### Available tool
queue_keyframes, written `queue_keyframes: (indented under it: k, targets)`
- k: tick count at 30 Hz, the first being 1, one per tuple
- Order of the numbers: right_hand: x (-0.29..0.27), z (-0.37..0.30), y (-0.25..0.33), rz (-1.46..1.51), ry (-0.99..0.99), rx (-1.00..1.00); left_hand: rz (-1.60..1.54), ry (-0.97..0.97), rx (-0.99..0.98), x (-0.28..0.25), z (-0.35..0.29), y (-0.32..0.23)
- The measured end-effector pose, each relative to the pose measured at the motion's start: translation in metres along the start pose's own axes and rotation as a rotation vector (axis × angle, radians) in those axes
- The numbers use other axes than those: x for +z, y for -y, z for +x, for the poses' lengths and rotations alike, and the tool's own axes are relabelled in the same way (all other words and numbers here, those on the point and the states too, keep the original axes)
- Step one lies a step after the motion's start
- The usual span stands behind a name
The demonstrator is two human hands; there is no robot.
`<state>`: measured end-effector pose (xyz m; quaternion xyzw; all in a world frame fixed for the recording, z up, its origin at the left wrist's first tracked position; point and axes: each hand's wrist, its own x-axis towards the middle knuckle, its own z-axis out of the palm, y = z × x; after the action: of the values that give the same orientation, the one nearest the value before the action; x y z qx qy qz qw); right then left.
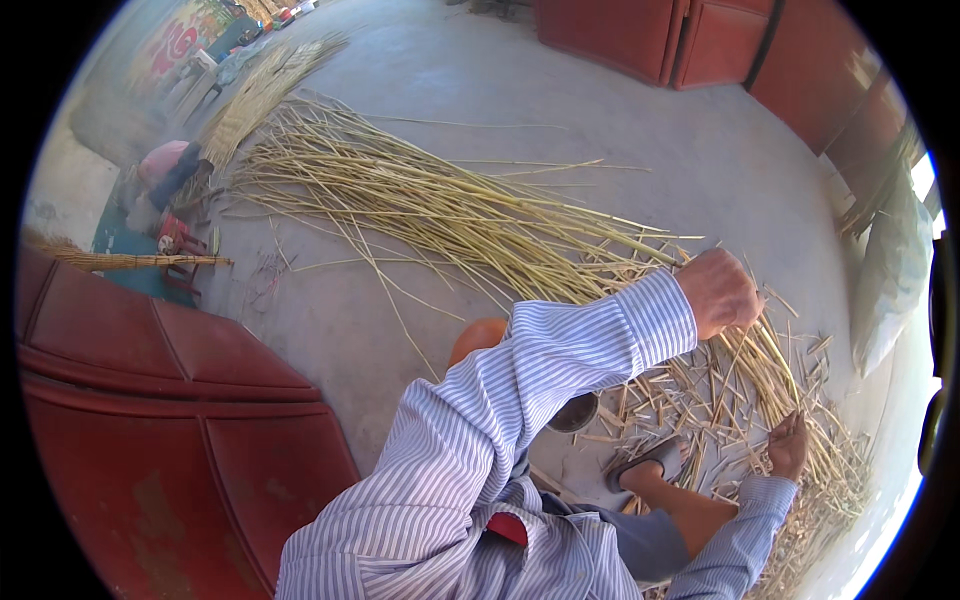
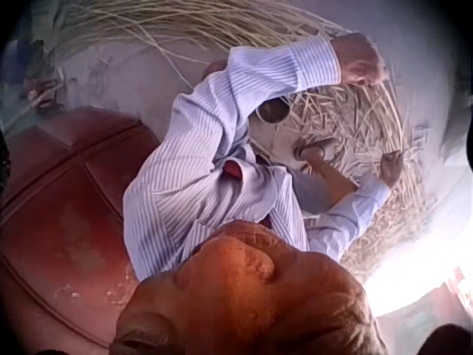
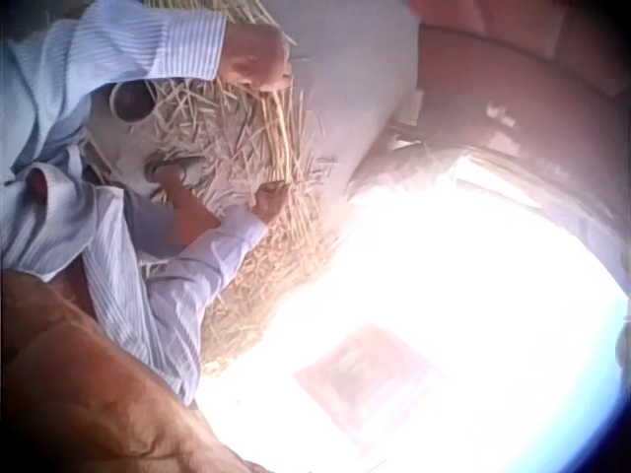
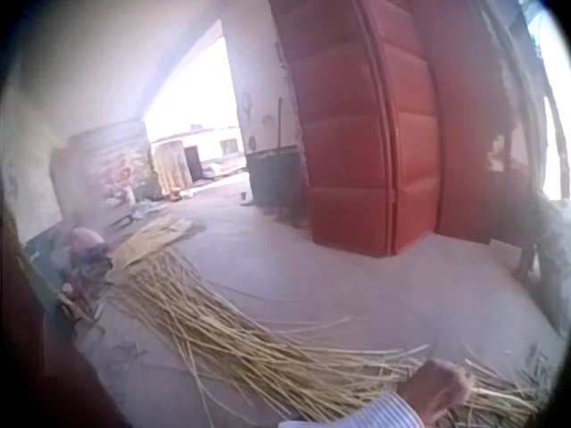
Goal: The person sits on the floor and repeatedly strips outer layers from dried straw stalks by hand, separating usable fibers from waste. The usable fibers are placed to the left, while the discarded outer layers accumulate to the right.
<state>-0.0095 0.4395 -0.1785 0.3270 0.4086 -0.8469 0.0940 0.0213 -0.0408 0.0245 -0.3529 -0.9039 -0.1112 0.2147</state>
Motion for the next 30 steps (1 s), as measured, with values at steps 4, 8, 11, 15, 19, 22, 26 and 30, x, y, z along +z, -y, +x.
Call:
queue_keyframes:
  k: [4, 8, 11, 15, 19, 22, 26, 30]
  targets:
    - [0.025, 0.008, -0.017, -0.104, 0.089, 0.086, 0.166, 0.073, -0.119, 0.006, -0.013, 0.028]
    - [0.154, -0.002, -0.109, -0.271, 0.221, 0.118, 0.401, 0.023, -0.205, 0.010, -0.036, 0.031]
    - [0.215, 0.027, -0.205, -0.297, 0.396, 0.122, 0.193, 0.232, -0.157, 0.035, -0.049, 0.016]
    - [0.280, 0.030, -0.312, -0.352, 0.445, 0.092, 0.024, 0.481, -0.192, 0.050, -0.082, 0.019]
    - [0.305, 0.032, -0.320, -0.754, 0.471, 0.050, 0.082, 0.564, -0.244, 0.044, -0.091, 0.022]
    - [0.315, 0.055, -0.299, -1.007, 0.462, -0.072, 0.036, 0.434, -0.224, 0.069, -0.091, 0.022]
    - [0.311, 0.068, -0.304, -0.824, 0.331, -0.108, -0.027, 0.508, -0.214, 0.058, -0.093, 0.018]
    - [0.218, 0.053, -0.273, -1.457, 0.592, -0.832, -0.095, 0.619, -0.239, 0.049, -0.075, 0.007]
